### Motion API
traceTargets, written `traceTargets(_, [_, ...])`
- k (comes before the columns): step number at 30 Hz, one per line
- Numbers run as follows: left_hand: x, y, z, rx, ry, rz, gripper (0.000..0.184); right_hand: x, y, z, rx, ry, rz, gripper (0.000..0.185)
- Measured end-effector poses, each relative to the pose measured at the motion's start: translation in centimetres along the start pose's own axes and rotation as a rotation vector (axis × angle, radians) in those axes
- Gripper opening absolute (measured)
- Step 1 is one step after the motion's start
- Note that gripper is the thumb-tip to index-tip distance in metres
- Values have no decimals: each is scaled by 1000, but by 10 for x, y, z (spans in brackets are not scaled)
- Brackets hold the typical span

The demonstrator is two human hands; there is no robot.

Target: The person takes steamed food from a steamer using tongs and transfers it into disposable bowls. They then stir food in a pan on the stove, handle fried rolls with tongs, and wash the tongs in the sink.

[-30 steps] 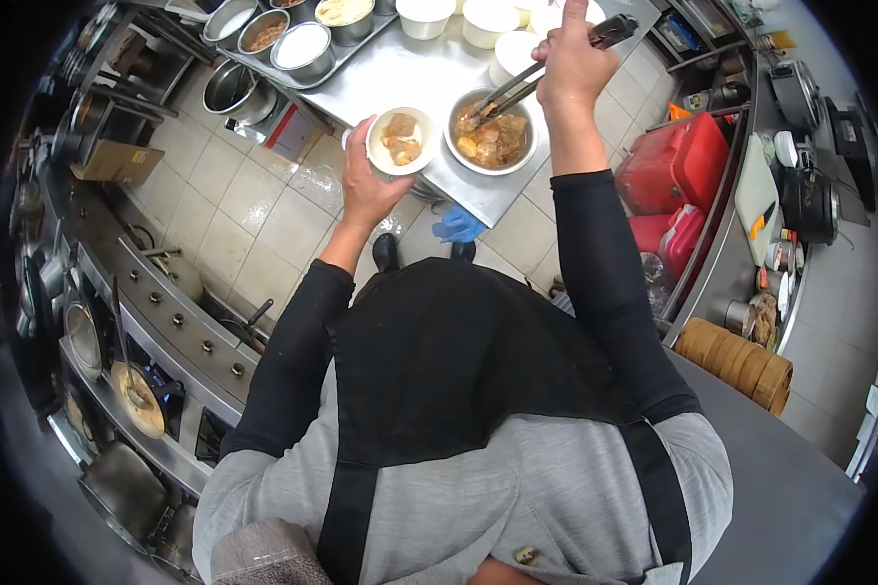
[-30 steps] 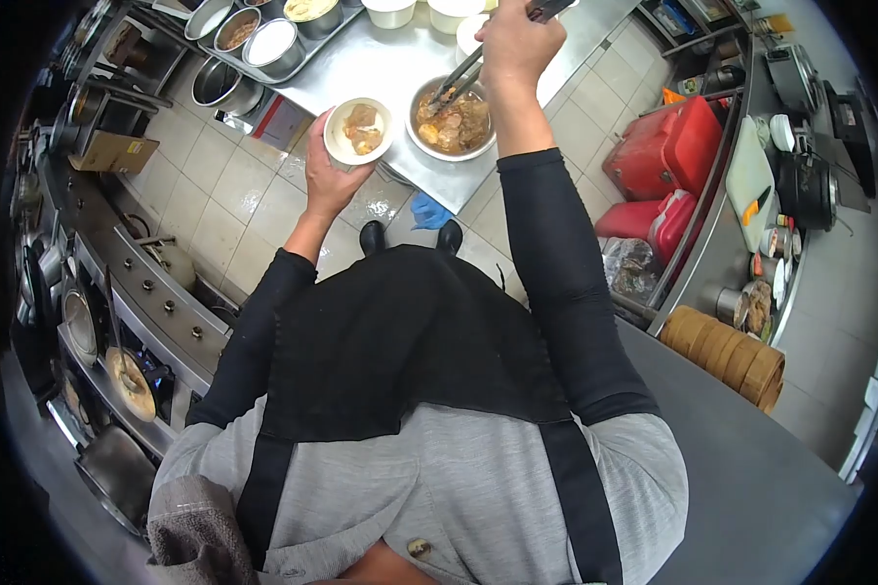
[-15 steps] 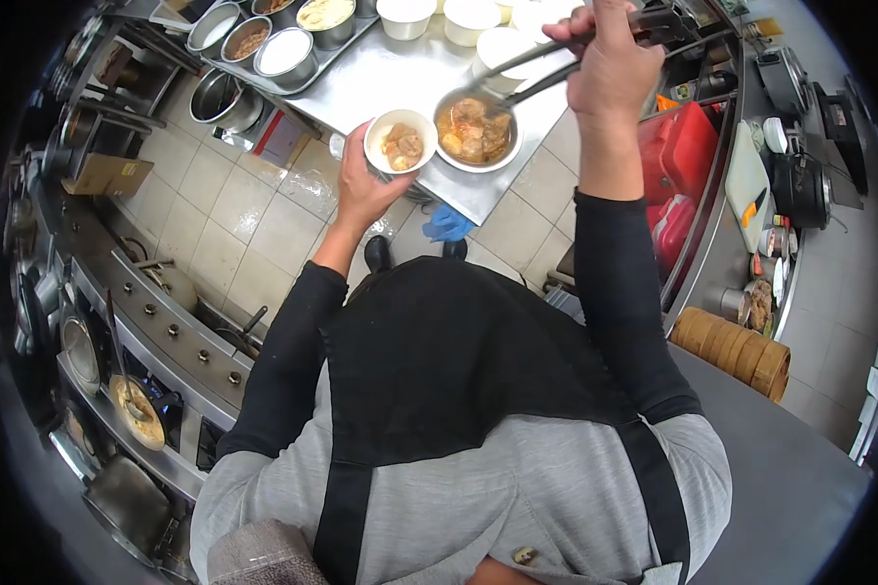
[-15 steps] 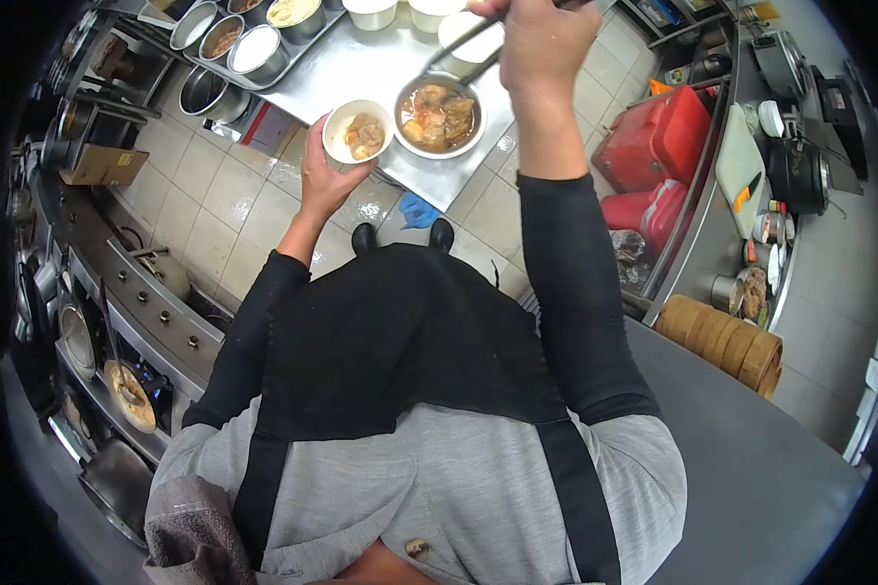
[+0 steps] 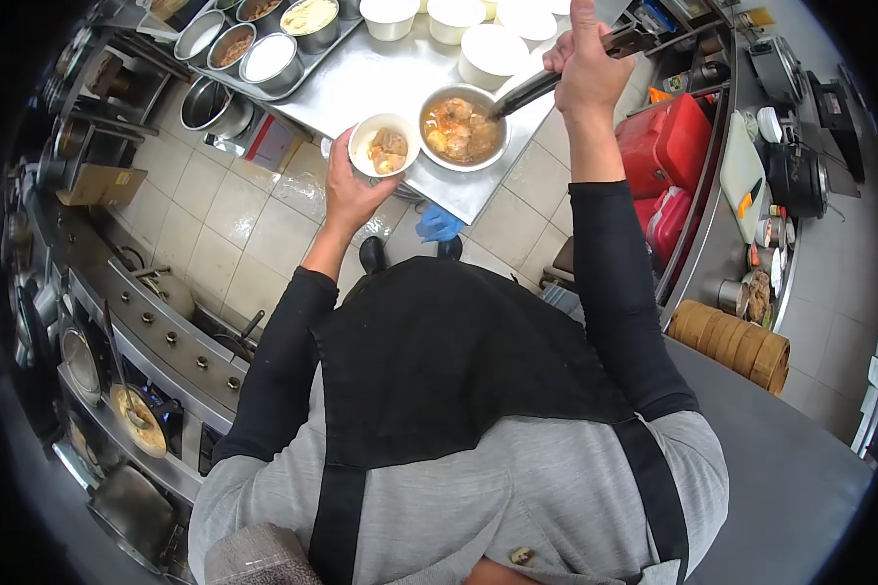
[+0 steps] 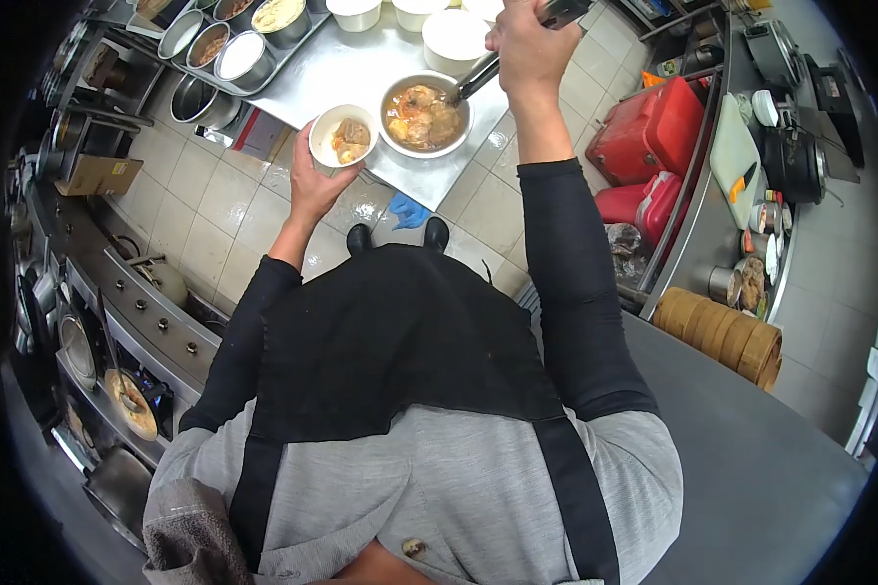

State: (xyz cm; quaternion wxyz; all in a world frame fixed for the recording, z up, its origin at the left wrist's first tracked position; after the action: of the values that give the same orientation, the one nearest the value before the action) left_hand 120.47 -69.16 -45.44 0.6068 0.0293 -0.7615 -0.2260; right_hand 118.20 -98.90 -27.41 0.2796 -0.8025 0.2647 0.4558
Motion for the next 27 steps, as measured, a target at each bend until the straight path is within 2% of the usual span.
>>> traceTargets(8, [-2, 3, 0, 10, 11, -14, 81, -15, -14, 0, -127, 47, 27, 43])
traceTargets(14, [0, 5, -2, 10, 6, -25, 81, 9, -24, 17, -235, 86, 101, 41])
traceTargets(18, [0, 6, 0, 16, -1, -35, 81, 15, -20, 17, -110, -8, 61, 42])
traceTargets(23, [1, 6, 0, 15, -12, -45, 80, 2, -22, 5, -47, -49, 4, 50])
traceTargets(27, [4, 6, 0, 13, -13, -49, 80, 2, -24, 1, -43, -62, -21, 48])
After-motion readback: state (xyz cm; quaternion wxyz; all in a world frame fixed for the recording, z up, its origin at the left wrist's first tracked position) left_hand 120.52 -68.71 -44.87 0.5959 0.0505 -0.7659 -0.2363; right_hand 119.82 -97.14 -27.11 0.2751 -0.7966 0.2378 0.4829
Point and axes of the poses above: each hand's wrist, its own z-axis away from the middle knuckle, its own y-axis out of the back of the hand, x = y × z, the point moved 6 cm from there along -z, towards the middle knuckle, and after that the axes turned 9 degrees about y, right-handed, at the moved point
